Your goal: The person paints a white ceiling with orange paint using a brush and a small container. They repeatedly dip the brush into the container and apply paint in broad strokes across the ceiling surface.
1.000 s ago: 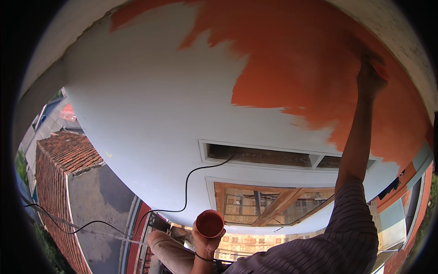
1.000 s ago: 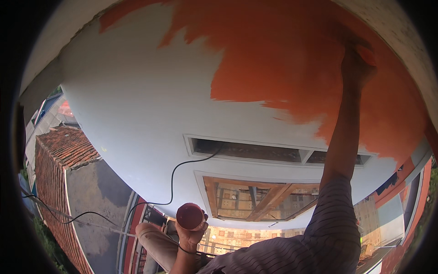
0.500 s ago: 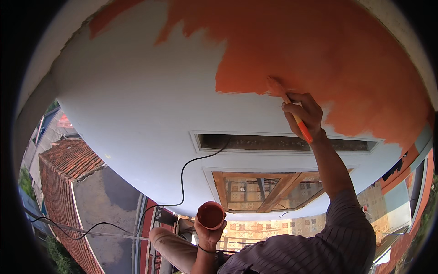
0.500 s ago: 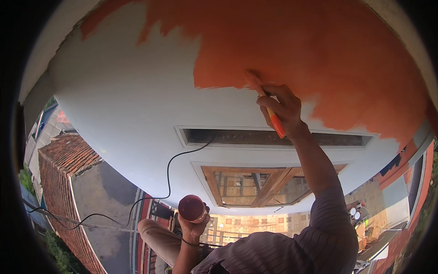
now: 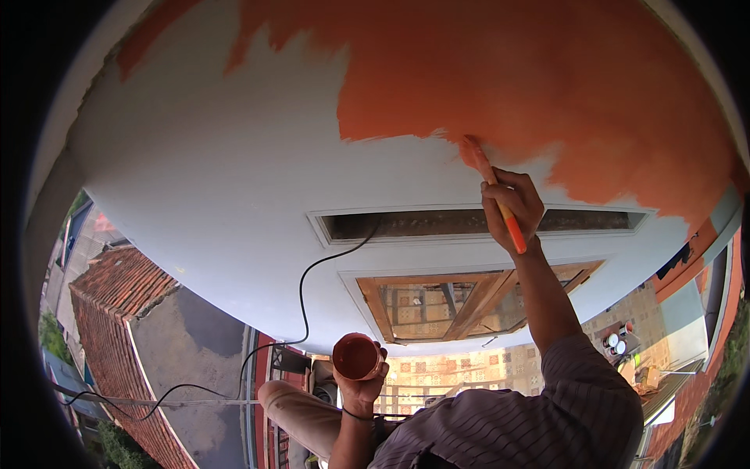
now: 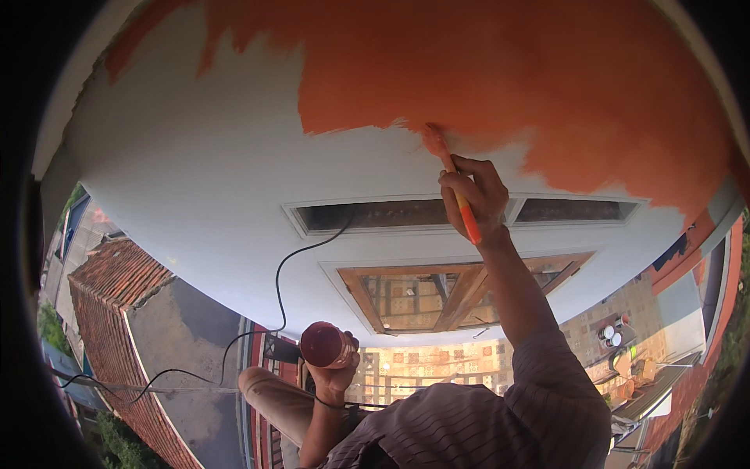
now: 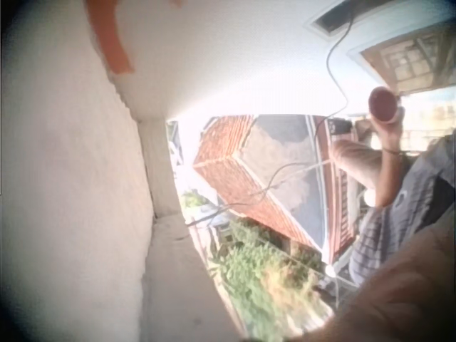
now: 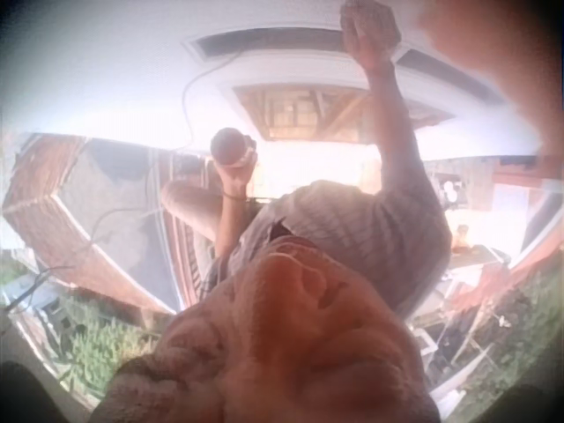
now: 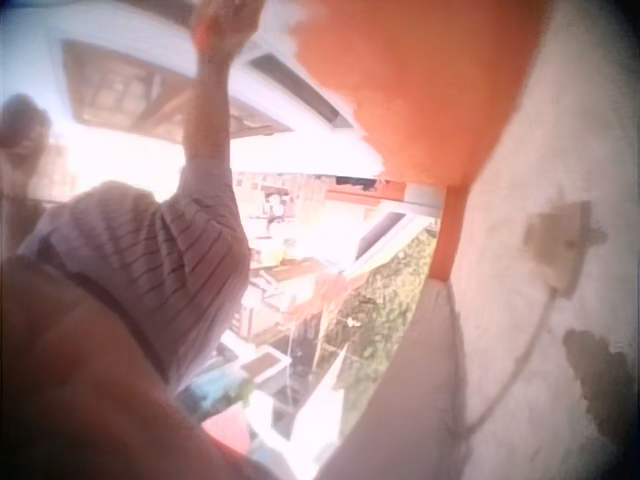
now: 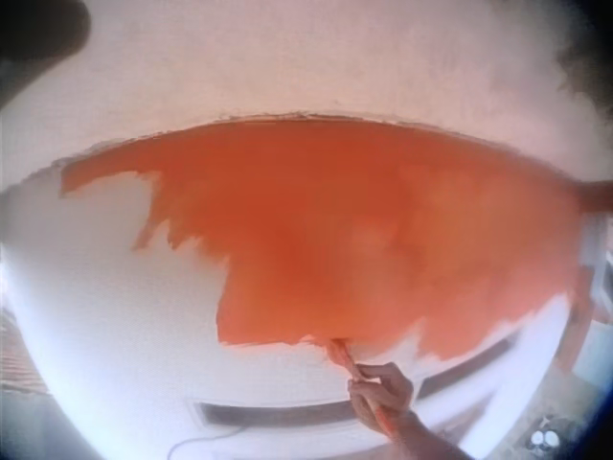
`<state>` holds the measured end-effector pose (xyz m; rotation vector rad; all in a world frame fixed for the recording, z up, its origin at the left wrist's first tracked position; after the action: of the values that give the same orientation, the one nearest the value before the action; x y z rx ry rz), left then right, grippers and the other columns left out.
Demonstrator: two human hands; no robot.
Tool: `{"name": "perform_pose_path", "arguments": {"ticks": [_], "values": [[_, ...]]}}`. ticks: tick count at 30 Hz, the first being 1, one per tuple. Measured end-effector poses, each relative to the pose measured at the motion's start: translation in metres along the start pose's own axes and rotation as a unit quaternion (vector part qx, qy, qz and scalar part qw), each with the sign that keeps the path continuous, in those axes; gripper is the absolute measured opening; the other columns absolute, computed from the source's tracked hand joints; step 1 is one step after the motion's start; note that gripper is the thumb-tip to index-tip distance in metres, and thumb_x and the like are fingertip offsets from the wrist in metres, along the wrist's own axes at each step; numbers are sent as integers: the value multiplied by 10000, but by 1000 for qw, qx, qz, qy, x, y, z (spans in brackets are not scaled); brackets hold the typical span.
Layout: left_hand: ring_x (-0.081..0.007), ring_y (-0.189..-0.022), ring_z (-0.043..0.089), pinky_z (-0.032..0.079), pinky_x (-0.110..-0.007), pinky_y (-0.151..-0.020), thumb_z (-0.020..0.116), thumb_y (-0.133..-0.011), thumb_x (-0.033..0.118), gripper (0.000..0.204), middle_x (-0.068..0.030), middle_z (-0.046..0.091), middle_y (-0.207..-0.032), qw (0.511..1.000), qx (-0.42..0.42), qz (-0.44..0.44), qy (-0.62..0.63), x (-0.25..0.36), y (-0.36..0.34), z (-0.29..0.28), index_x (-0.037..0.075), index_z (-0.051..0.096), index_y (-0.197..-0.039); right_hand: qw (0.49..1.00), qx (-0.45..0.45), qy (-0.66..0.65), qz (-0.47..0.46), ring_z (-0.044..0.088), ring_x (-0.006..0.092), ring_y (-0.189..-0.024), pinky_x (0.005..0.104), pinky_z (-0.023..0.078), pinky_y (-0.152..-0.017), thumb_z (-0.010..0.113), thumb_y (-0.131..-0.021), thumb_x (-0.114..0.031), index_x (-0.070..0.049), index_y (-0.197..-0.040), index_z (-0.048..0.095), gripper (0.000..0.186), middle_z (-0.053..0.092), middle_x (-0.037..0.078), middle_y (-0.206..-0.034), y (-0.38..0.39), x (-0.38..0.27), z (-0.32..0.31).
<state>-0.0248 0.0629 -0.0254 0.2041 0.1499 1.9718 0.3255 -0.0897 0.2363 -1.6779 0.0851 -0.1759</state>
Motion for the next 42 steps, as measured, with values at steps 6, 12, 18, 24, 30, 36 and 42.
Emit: {"name": "perform_pose_path", "arguments": {"ticks": [6, 12, 18, 24, 30, 36, 42], "values": [[-387, -1125, 636, 617, -484, -828, 642, -956, 618, 626, -195, 676, -1245, 1000, -6, 13, 4, 2, 7, -4, 108, 678, -1319, 948, 163, 269, 47, 717, 264, -870, 357, 610, -661, 782, -855, 56, -97, -974, 717, 204, 702, 106, -1045, -23, 24, -38], [-420, -1165, 660, 631, -490, -821, 638, -963, 621, 650, -214, 702, -1286, 1000, -17, 10, -6, -1, -2, -12, 105, 666, -1357, 997, -71, -16, -26, 673, 210, -799, 310, 558, -650, 838, -757, 5, -173, -922, 706, 276, 693, 53, -1050, 27, -38, 33], [-411, -1200, 647, 639, -502, -862, 685, -923, 683, 742, -214, 686, -1303, 1000, -15, -2, -1, 0, 3, -17, 82, 666, -1357, 982, 97, 27, 162, 742, 240, -904, 332, 602, -761, 775, -868, 113, -75, -989, 732, 227, 734, 97, -1032, 46, 53, -57], [-387, -1283, 613, 609, -522, -919, 691, -964, 554, 621, -196, 658, -1367, 999, -19, -13, 47, -1, 6, -12, 90, 667, -1377, 941, 184, 259, 114, 731, 259, -932, 351, 595, -761, 767, -865, 81, -110, -996, 746, 233, 727, 74, -1011, 38, 91, -115], [-358, -1345, 579, 591, -537, -927, 689, -978, 499, 618, -194, 636, -1401, 1000, -2, -22, 22, -3, 4, -11, 95, 622, -1440, 964, 43, 260, 27, 628, 176, -804, 294, 536, -615, 820, -701, -55, -191, -962, 736, 306, 683, 48, -1070, 24, 32, -13], [-364, -1332, 583, 591, -542, -924, 676, -996, 465, 577, -205, 623, -1415, 995, 3, -50, 90, -21, 8, -3, 96, 625, -1437, 996, -38, -73, 29, 727, 207, -874, 306, 596, -668, 865, -798, 4, -137, -964, 759, 242, 730, 107, -1106, 28, -1, 6], [-389, -1278, 583, 598, -497, -932, 696, -975, 452, 569, -200, 618, -1402, 997, 31, -19, 62, -23, 26, -11, 94, 635, -1413, 983, 130, -29, 129, 744, 204, -997, 298, 623, -821, 795, -895, 86, -63, -1005, 751, 190, 742, 123, -1116, 17, 108, -100]]}}
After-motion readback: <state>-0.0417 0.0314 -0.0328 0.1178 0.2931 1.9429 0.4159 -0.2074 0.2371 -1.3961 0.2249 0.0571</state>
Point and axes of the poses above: each hand's wrist, its own y-axis away from the middle knuckle, its own z-axis out of the palm, x = y × z, the point moved 2 cm from there along -y, towards the middle knuckle
